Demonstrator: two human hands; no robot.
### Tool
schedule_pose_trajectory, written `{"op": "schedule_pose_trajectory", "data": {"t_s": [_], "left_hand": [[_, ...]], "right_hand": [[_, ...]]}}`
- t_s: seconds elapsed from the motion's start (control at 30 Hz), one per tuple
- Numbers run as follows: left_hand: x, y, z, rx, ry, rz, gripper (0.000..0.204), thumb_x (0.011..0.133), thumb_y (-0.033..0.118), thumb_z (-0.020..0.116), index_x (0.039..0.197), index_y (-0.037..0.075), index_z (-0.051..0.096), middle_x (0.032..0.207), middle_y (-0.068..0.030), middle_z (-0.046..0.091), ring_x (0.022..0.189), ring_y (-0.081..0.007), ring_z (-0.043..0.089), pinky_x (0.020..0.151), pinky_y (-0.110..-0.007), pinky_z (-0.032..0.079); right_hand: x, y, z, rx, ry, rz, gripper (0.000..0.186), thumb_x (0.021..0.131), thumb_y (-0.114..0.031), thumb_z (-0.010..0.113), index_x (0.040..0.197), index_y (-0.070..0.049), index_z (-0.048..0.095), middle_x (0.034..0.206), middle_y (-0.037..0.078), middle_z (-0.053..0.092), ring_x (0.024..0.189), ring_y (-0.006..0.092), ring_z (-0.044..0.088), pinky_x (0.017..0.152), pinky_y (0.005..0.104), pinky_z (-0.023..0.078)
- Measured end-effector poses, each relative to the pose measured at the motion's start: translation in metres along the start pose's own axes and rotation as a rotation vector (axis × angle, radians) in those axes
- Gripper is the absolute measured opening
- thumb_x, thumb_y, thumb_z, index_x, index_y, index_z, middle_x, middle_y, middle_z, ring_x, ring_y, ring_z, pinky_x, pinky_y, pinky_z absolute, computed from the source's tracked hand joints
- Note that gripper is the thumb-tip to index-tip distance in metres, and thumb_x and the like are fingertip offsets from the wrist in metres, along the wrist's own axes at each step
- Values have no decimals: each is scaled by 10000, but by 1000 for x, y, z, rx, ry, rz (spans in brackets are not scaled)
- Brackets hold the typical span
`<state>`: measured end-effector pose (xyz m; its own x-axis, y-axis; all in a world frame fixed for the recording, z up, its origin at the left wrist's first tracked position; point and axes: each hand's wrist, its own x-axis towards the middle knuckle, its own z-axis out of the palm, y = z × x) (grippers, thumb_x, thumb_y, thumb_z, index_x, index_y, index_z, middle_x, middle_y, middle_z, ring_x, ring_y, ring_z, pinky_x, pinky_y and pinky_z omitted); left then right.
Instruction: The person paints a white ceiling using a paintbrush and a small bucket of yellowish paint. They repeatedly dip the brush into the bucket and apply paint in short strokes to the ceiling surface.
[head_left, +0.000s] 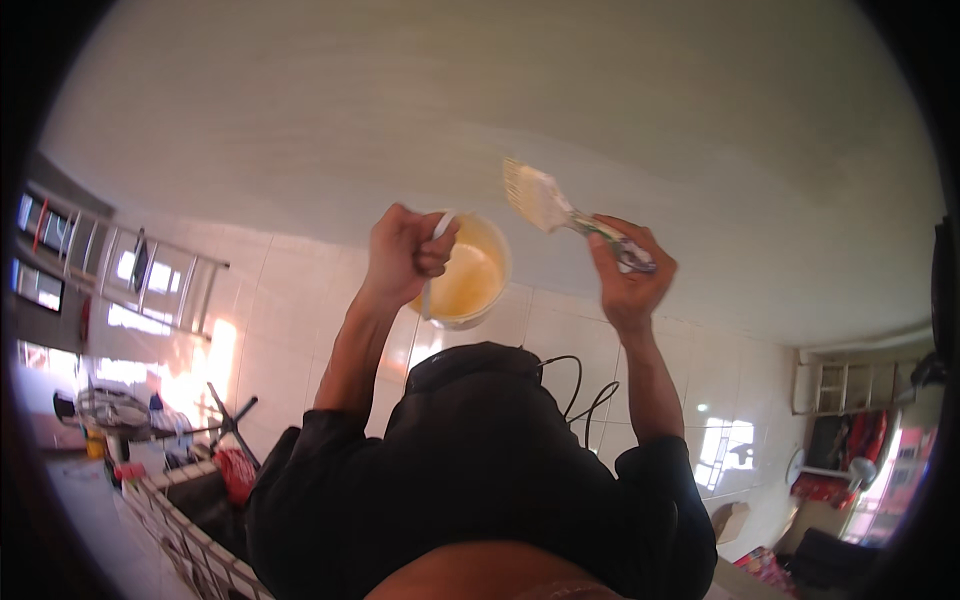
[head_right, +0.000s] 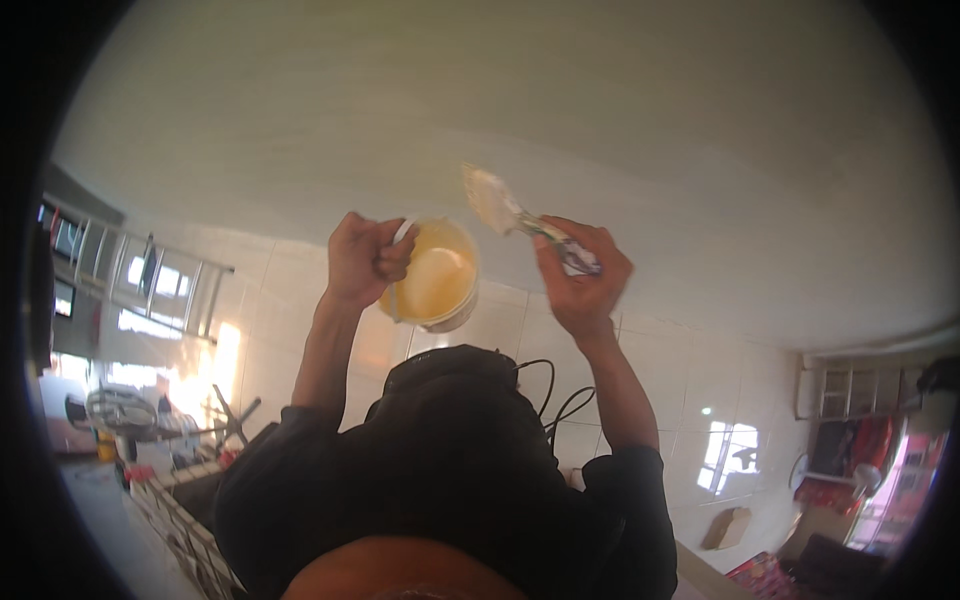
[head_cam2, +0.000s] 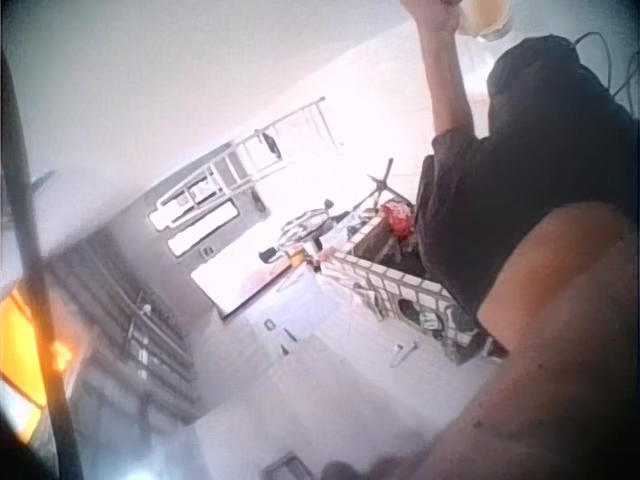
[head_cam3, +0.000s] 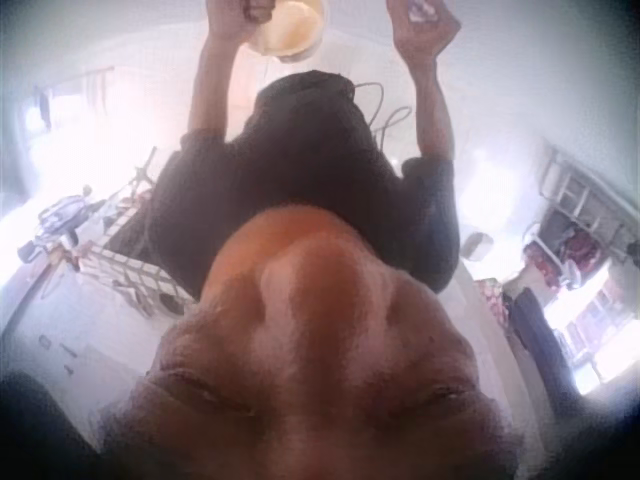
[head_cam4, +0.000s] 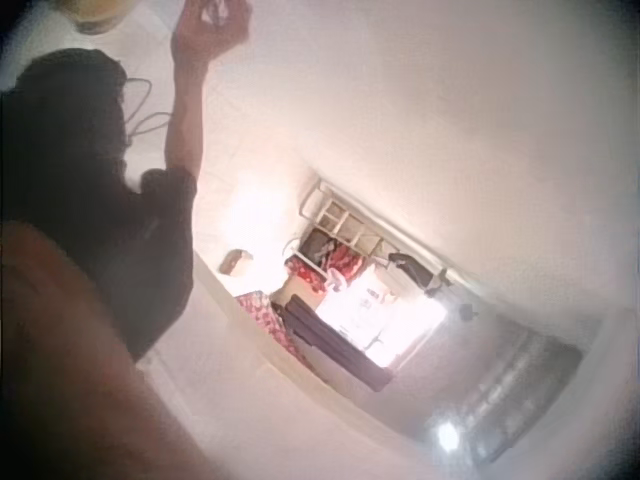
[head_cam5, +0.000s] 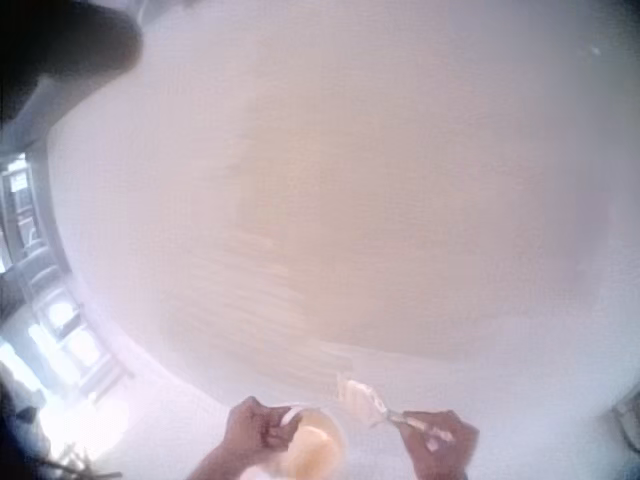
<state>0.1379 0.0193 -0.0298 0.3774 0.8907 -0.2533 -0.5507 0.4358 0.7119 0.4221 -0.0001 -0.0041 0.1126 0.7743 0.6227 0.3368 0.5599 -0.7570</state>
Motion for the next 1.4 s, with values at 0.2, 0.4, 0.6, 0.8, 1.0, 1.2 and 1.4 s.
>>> {"op": "schedule_pose_trajectory", "data": {"t_s": [0.2, 0.4, 0.6, 0.8, 1.0, 1.2, 1.4], "left_hand": [[-2, 12, 6, 135, -86, 48, 565, 832, 380, 366, 1071, -90, 570, 658, 24, 352, 545, -63, 230, 477, -218, 217], [-13, 27, 9, 99, 13, 58, 458, 844, 327, 387, 983, -66, 576, 652, -4, 399, 544, -57, 231, 475, -217, 215], [-17, 31, 7, 117, 10, 53, 389, 844, 315, 389, 876, -31, 565, 632, -8, 395, 544, -53, 229, 463, -220, 205], [-19, 31, 14, 128, 8, 36, 401, 852, 313, 373, 879, -37, 566, 636, -2, 386, 546, -58, 228, 466, -222, 202], [-19, 24, 15, 138, -29, 4, 491, 870, 329, 347, 990, -85, 580, 660, 15, 370, 546, -64, 218, 473, -223, 204], [-20, 20, 16, 91, -78, -63, 576, 829, 430, 377, 1030, -78, 560, 678, 33, 312, 550, -66, 209, 483, -214, 192], [-19, 18, 19, 142, -91, -26, 640, 763, 498, 428, 1065, -51, 557, 679, 31, 317, 561, -76, 221, 520, -226, 206]], "right_hand": [[-11, -11, 24, -21, -337, 251, 158, 783, -69, 753, 940, -53, 755, 800, 87, 712, 659, 145, 598, 625, 275, 481], [-14, 17, 103, -361, -711, -43, 158, 741, -201, 713, 833, -74, 735, 654, 93, 642, 596, 273, 578, 603, 386, 478], [-11, 32, 134, -512, -949, -146, 165, 744, -217, 658, 776, -67, 720, 602, 106, 625, 584, 297, 610, 581, 414, 485], [-16, 26, 140, -570, -1052, -101, 187, 741, -222, 634, 766, -59, 722, 626, 124, 649, 587, 295, 636, 568, 419, 493], [-14, 14, 107, -488, -821, -191, 141, 725, -183, 658, 777, -60, 703, 614, 88, 613, 592, 277, 595, 578, 405, 474], [-27, 16, 97, -346, -491, -379, 77, 711, -128, 688, 762, -75, 665, 606, 61, 578, 578, 263, 541, 584, 384, 451], [-40, 10, 84, -321, -513, -123, 157, 720, -118, 729, 869, -72, 726, 656, 52, 629, 584, 239, 570, 585, 346, 457]]}}
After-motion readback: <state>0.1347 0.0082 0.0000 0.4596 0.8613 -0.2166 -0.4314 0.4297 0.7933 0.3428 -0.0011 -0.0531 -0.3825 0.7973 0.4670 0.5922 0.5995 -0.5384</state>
